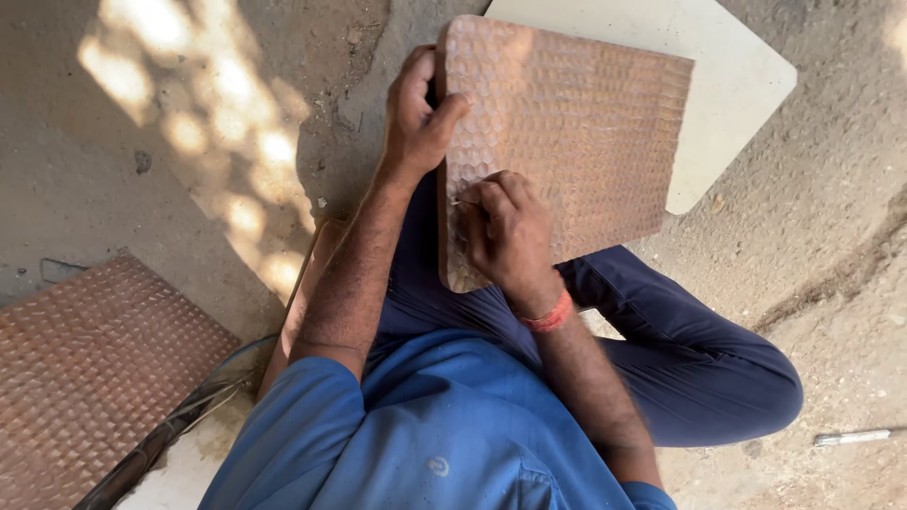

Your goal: The person is using a small white piece of material to clean or rub into the textured surface of a rectangular wooden panel while sitting on the ground.

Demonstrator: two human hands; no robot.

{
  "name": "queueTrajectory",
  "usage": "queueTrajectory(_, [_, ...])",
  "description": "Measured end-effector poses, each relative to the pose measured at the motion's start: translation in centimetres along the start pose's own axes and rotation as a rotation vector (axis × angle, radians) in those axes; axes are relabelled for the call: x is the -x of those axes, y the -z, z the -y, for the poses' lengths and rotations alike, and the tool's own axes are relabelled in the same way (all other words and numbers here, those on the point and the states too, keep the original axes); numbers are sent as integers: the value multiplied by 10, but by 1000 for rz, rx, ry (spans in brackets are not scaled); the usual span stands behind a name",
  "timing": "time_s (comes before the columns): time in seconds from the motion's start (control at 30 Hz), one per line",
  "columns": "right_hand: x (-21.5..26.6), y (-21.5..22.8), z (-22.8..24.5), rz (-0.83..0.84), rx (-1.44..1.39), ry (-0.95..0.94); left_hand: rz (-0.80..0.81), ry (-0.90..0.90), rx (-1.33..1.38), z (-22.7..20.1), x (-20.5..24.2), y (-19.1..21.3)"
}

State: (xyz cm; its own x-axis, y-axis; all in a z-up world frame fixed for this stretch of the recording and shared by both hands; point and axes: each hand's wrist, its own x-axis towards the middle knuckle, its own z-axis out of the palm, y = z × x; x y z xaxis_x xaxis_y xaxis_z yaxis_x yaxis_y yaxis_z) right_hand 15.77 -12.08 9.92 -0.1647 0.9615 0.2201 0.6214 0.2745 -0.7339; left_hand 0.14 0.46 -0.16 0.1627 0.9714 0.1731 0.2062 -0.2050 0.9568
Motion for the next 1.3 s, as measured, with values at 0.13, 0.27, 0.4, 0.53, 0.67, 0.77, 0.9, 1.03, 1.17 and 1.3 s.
queueTrajectory(0.13, [0,-2,-3,0,-57,-11,-41,22,108,6,3,1])
queueTrajectory(0.27, [-5,6,-3,38,-42,8,-90,5,179,10,7,-1])
queueTrajectory(0.4, [-8,9,-2,43,-69,78,-126,70,234,-1,6,2])
queueTrajectory(0.53, [1,2,-13,82,-14,52,-98,46,260,11,12,7])
queueTrajectory(0.67, [7,-3,-23,20,-26,63,-98,41,203,17,8,4])
queueTrajectory(0.77, [2,2,-18,66,-51,41,-88,80,232,13,7,6])
queueTrajectory(0.9, [3,-10,-18,56,-56,40,-125,93,160,24,10,10])
queueTrajectory(1.03, [6,0,-20,82,-58,67,-141,58,126,23,8,9])
queueTrajectory(1.17, [7,-3,-21,55,-65,57,-139,107,185,13,3,4])
queueTrajectory(1.3, [9,-11,-28,39,-77,68,-160,141,210,13,2,5])
